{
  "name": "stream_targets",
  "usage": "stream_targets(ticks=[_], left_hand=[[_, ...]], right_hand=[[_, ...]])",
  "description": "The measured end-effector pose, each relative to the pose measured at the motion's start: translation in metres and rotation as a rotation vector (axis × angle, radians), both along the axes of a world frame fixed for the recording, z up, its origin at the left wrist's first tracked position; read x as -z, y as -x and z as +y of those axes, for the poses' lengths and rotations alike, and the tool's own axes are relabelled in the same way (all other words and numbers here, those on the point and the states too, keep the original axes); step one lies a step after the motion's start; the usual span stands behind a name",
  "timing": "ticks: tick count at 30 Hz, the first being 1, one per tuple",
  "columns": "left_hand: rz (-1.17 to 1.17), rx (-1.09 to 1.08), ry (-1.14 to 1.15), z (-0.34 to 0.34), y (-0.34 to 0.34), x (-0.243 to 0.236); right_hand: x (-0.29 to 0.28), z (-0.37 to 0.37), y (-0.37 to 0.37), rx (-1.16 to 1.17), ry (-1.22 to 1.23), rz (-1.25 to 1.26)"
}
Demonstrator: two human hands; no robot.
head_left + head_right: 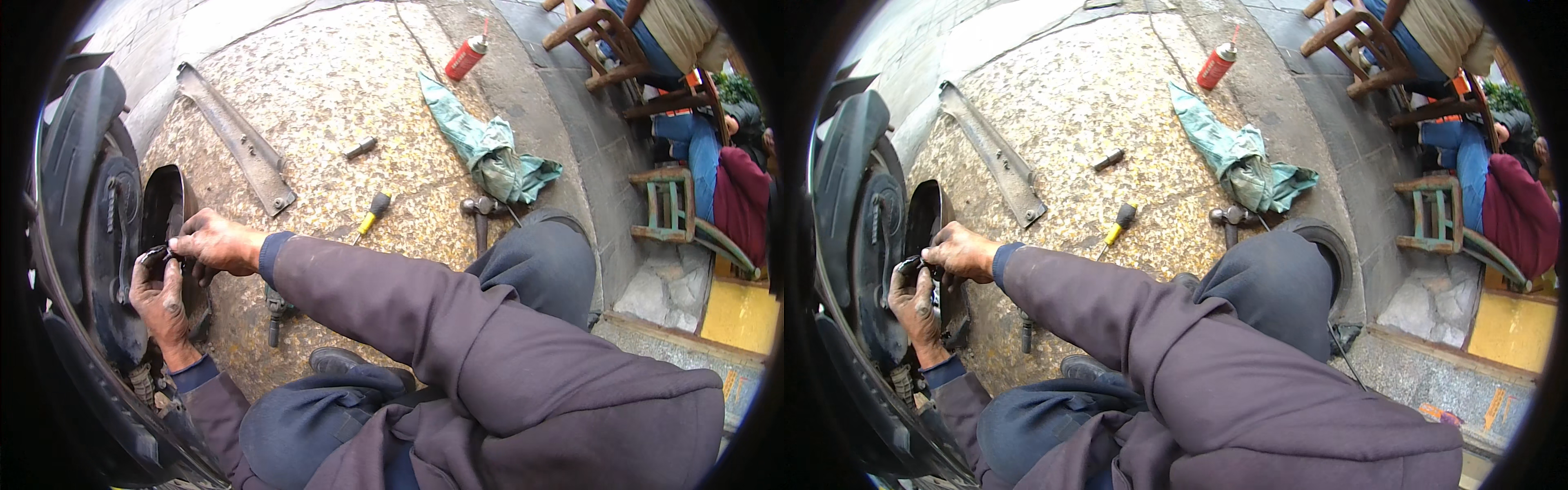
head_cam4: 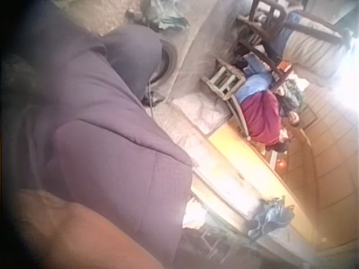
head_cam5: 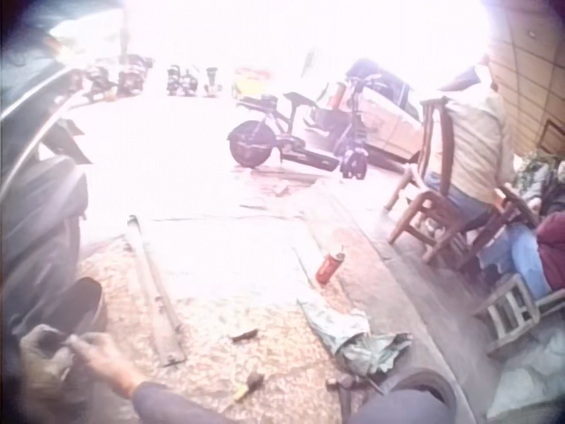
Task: The person removes a metal cover from a motorcycle, uses a cordless impact driver to remove bolts, and then wipes the area with a cloth. The person then reattaches the cover and secures it with bolts.
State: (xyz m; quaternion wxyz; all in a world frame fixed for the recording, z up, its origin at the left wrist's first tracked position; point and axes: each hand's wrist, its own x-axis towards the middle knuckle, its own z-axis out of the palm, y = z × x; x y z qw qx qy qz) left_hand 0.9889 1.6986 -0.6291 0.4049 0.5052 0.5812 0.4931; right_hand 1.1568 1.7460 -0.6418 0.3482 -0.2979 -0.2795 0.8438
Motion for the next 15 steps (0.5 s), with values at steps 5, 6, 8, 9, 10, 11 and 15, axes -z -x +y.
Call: stream_targets(ticks=[5, 6, 8, 9, 10, 11, 15], left_hand=[[0.039, 0.09, -0.038, 0.024, -0.022, -0.031], [0.014, 0.112, -0.024, 0.03, -0.029, -0.04], [0.041, 0.118, -0.067, 0.048, -0.048, -0.055], [-0.041, 0.084, -0.043, 0.056, -0.058, -0.061], [-0.04, 0.056, -0.064, 0.065, -0.068, -0.067], [-0.041, 0.136, -0.035, 0.071, -0.074, -0.073], [0.096, 0.255, 0.017, 0.083, -0.092, -0.078]], right_hand=[[-0.033, 0.029, -0.027, -0.104, -0.137, -0.04], [-0.04, 0.039, -0.033, -0.123, -0.092, -0.1], [-0.052, 0.063, -0.05, -0.202, -0.19, -0.173], [-0.053, 0.074, -0.064, -0.249, -0.296, -0.22], [-0.05, 0.093, -0.093, -0.362, -0.509, -0.453], [-0.044, 0.113, -0.123, -0.446, -0.771, -0.623], [0.023, 0.123, -0.335, -0.458, -0.815, -1.205]])
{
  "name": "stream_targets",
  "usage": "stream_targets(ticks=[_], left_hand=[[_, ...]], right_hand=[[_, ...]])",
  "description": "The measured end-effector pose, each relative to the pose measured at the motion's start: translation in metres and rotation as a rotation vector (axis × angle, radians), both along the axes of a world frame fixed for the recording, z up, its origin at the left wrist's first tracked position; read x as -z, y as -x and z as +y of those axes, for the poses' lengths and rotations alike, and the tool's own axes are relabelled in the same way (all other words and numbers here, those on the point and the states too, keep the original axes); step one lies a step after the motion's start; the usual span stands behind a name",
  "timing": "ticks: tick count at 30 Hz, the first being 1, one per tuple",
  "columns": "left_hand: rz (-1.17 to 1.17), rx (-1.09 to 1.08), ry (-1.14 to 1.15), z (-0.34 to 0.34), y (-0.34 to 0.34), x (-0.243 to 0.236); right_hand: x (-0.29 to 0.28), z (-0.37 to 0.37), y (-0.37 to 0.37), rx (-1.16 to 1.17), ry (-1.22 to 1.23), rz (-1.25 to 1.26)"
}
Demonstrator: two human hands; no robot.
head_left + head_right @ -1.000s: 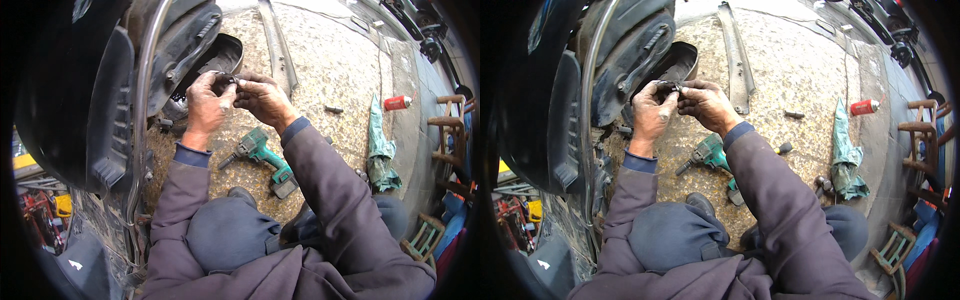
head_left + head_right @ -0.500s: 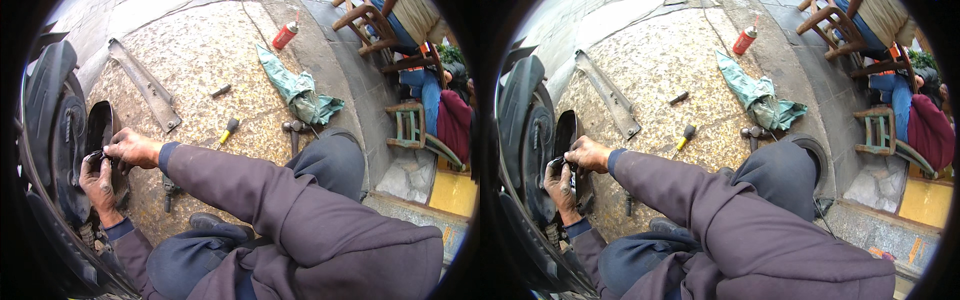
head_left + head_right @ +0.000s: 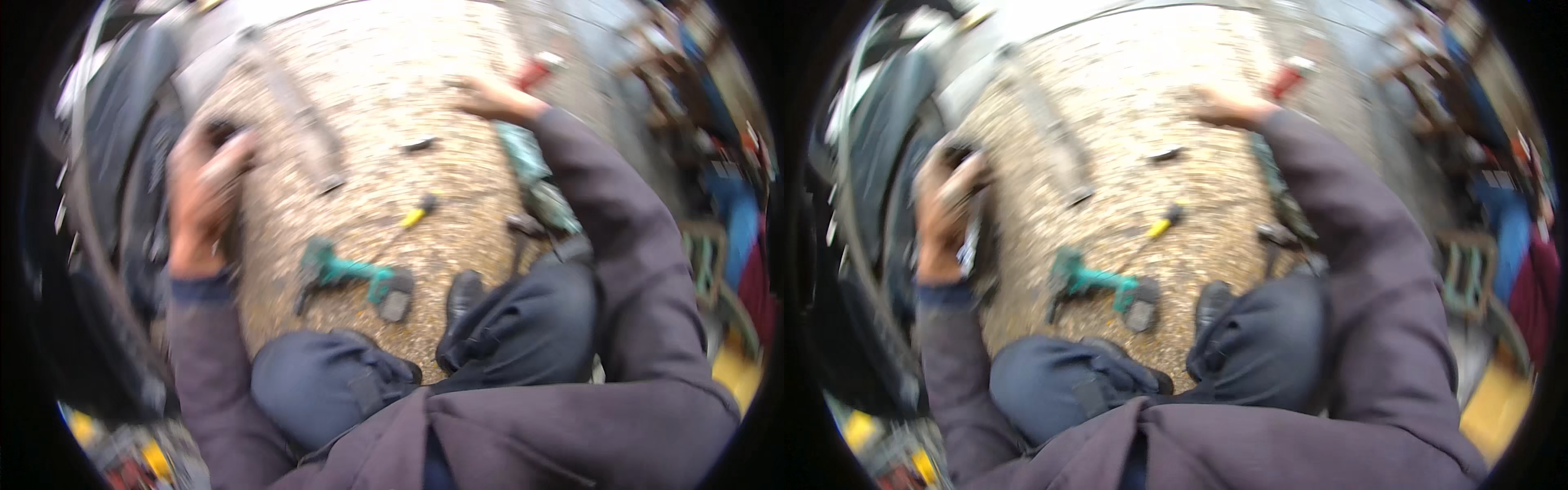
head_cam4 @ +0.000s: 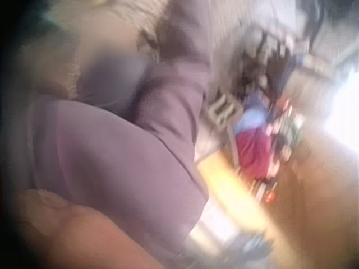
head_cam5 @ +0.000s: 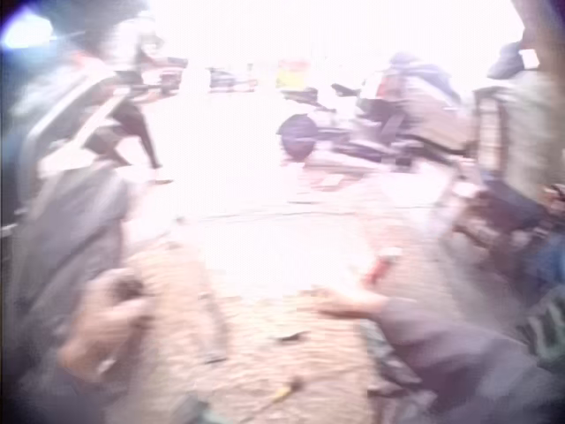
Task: The person removes a metal cover from a motorcycle, uses a cordless impact driver to remove bolts, and then wipes the area with a cloth. The person then reattaches the cover and secures it with bolts.
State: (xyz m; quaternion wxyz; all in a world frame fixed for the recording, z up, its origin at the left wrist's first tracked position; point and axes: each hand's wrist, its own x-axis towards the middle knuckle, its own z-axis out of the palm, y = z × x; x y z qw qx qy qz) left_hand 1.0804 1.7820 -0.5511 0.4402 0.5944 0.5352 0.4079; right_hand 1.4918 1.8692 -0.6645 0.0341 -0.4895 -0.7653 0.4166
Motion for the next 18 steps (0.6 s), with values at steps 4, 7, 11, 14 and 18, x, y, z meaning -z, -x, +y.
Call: stream_targets(ticks=[4, 7, 11, 14, 18], left_hand=[[-0.007, 0.155, 0.162, 0.014, -0.038, 0.02], [0.191, 0.217, 0.185, 0.016, -0.081, 0.023], [0.275, 0.282, 0.157, 0.012, -0.11, 0.022], [0.224, 0.271, 0.185, 0.009, -0.128, 0.024], [0.054, 0.197, 0.241, 0.001, -0.163, 0.02]], right_hand=[[0.087, -0.055, -0.132, 0.165, -0.425, -0.334], [0.126, -0.111, -0.167, 0.178, -0.404, -0.78], [0.098, -0.127, -0.17, 0.366, -0.39, -0.562], [0.016, -0.128, -0.163, 0.587, -0.39, -0.292], [-0.122, -0.128, -0.121, 0.681, -0.261, 0.203]])
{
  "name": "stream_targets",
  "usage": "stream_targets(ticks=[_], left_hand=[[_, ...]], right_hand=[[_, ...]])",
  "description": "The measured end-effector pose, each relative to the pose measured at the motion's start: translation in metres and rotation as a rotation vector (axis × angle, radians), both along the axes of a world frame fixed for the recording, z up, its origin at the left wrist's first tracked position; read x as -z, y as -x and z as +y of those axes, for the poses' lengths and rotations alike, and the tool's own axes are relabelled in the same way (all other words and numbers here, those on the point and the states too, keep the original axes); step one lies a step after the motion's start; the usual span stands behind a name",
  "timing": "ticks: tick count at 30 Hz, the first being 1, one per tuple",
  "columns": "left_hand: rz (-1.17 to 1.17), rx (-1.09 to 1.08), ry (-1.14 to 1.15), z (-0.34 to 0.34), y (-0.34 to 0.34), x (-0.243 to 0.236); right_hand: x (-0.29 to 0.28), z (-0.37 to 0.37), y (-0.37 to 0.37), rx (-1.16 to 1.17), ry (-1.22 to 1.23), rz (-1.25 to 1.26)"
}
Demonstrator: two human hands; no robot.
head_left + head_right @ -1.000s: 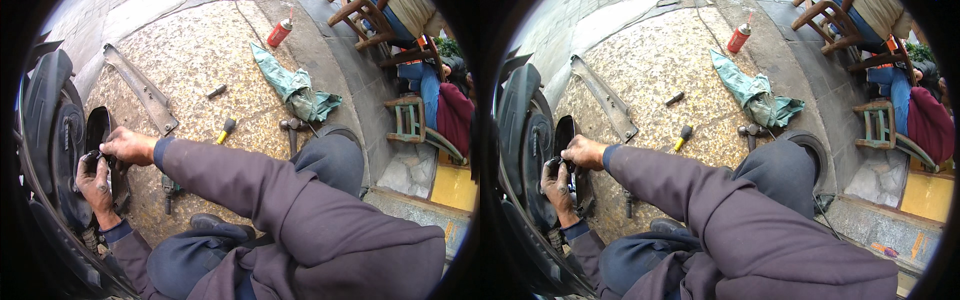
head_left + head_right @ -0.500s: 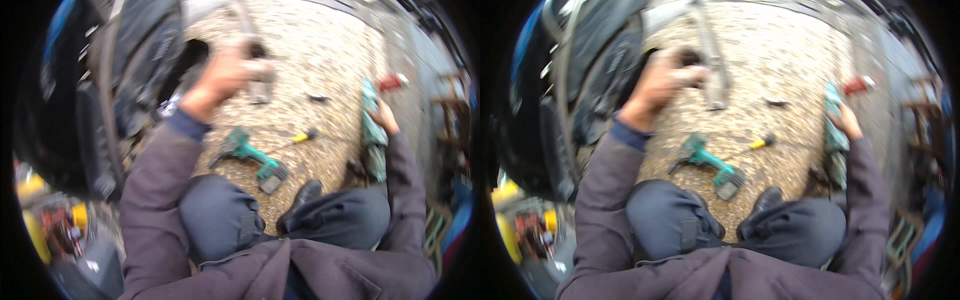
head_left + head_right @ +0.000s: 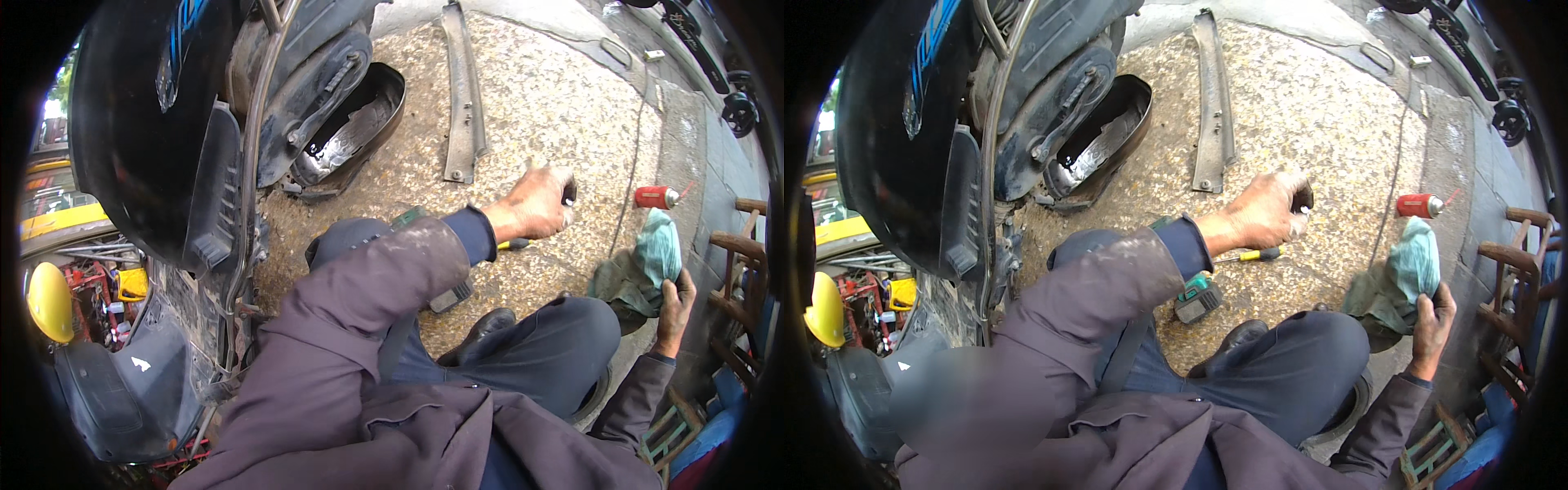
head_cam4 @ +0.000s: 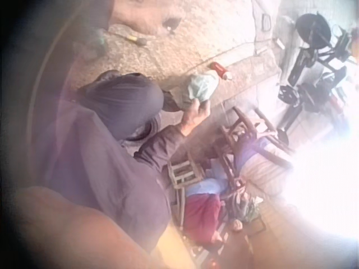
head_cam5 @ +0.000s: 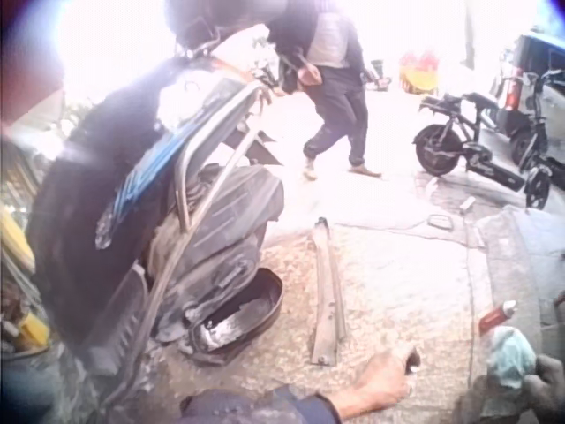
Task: The person removes a metal cover from a motorcycle, uses a cordless impact driver to remove bolts, and then wipes the area with a cloth. The person then reattaches the cover and secures it with bolts.
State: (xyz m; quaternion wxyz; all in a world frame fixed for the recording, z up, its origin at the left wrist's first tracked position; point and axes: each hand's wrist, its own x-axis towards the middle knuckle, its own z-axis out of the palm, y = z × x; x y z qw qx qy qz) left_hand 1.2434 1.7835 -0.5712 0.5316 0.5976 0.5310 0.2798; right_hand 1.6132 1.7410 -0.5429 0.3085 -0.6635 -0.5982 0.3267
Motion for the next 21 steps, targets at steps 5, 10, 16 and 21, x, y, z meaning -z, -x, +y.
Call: stream_targets(ticks=[5, 10, 16, 21], left_hand=[[-0.023, -0.074, -0.149, -0.005, -0.033, -0.01], [-0.08, -0.267, -0.168, -0.005, -0.004, -0.01], [-0.173, -0.271, -0.127, 0.001, 0.027, -0.018], [-0.295, -0.517, -0.31, 0.004, 0.037, -0.004]], right_hand=[[-0.05, 0.031, 0.121, -0.306, 0.126, 0.299], [-0.007, 0.048, 0.202, -0.384, 0.228, 0.386], [0.01, 0.054, 0.229, -0.329, 0.021, 0.249], [0.011, 0.059, 0.234, -0.356, -0.017, 0.428]])
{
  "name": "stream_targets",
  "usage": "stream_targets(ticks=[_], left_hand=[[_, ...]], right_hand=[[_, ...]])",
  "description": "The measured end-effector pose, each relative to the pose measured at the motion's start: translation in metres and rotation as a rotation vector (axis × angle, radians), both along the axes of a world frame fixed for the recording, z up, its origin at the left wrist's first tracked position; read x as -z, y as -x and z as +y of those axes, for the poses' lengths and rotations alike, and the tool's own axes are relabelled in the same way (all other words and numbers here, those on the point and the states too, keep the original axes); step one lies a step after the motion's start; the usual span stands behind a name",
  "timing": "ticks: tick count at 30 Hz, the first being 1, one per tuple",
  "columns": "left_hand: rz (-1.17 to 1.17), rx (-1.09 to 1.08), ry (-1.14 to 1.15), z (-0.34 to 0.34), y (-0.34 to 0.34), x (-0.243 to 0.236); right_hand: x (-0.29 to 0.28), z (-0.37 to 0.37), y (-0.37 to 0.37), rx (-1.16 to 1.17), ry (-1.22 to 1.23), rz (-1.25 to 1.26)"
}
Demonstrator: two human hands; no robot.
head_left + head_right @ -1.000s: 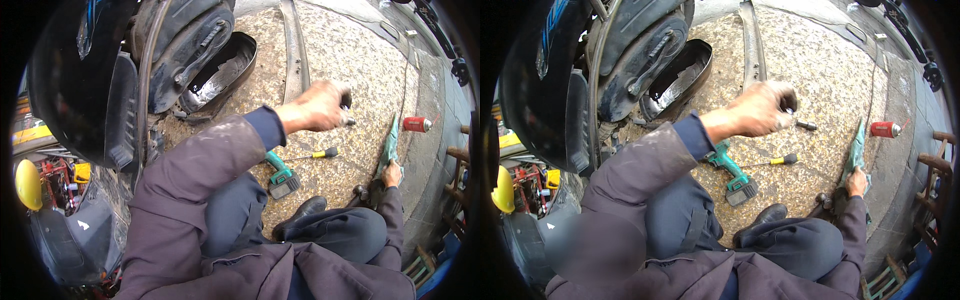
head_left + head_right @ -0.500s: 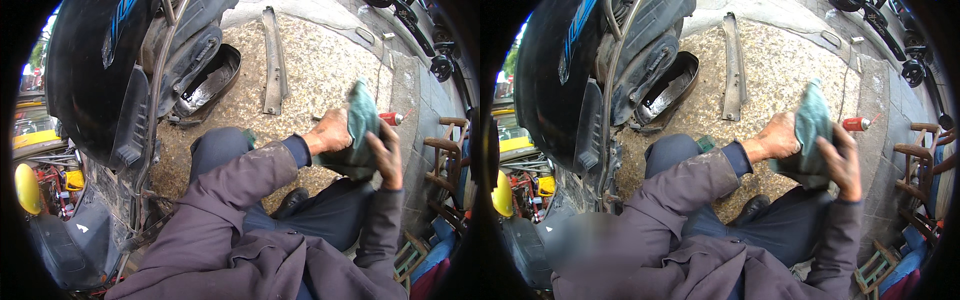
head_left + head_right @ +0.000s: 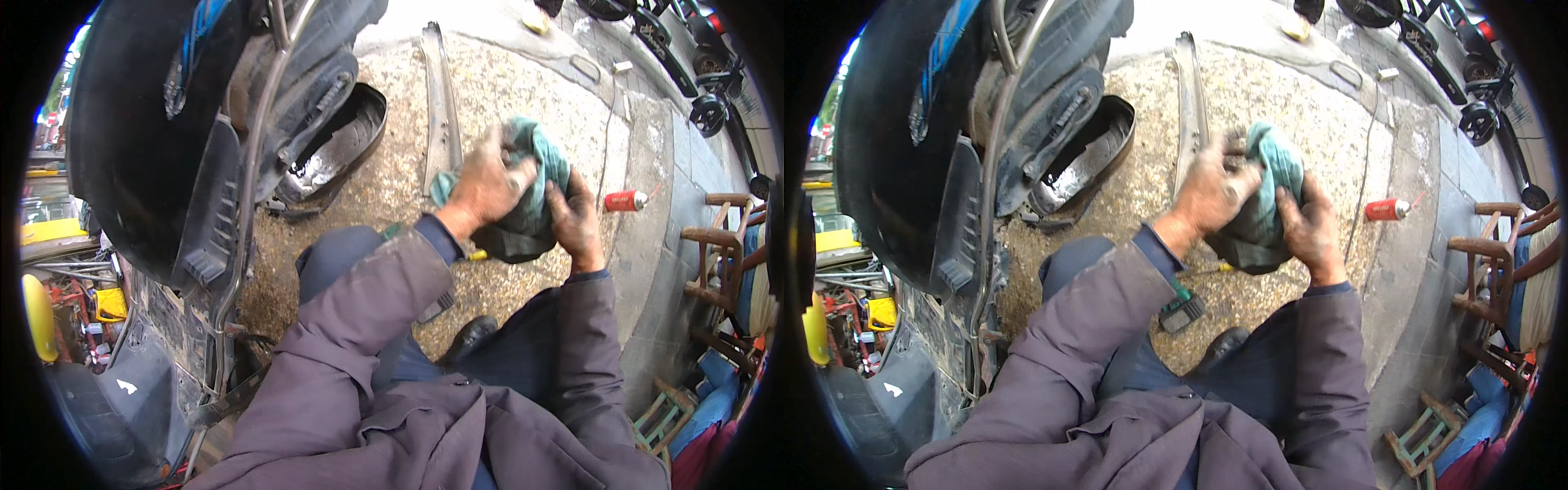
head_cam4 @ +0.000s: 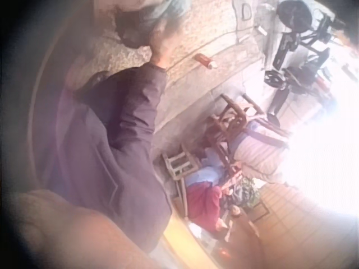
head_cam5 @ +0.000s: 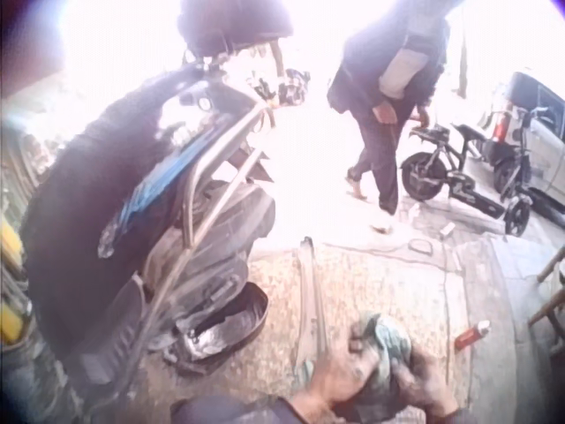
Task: The person removes a metal cover from a motorcycle, uses a cordless impact driver to remove bolts, and then wipes the area with a cloth. The person then reattaches the cover and secures it with bolts.
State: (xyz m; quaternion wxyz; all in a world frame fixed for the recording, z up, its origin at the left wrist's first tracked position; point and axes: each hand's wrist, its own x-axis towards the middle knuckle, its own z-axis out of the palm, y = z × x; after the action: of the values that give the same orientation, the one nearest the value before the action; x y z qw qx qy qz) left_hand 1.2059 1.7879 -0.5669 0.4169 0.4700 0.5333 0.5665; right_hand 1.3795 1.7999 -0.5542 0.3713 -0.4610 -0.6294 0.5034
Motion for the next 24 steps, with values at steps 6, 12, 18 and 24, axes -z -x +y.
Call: stream_targets(ticks=[6, 12, 18, 24], left_hand=[[-0.318, 0.411, 0.145, 0.004, 0.003, 0.004], [-0.456, 0.483, 0.124, -0.007, -0.007, -0.01], [-0.135, 0.355, 0.092, -0.005, -0.013, 0.008], [0.033, 0.311, -0.023, -0.014, -0.008, -0.003]], right_hand=[[-0.01, 0.002, -0.007, -0.178, 0.116, 0.145], [-0.01, 0.016, -0.008, -0.008, 0.176, 0.128], [0.005, 0.013, -0.002, -0.083, 0.097, 0.239], [0.001, 0.013, 0.004, -0.072, 0.12, 0.251]])
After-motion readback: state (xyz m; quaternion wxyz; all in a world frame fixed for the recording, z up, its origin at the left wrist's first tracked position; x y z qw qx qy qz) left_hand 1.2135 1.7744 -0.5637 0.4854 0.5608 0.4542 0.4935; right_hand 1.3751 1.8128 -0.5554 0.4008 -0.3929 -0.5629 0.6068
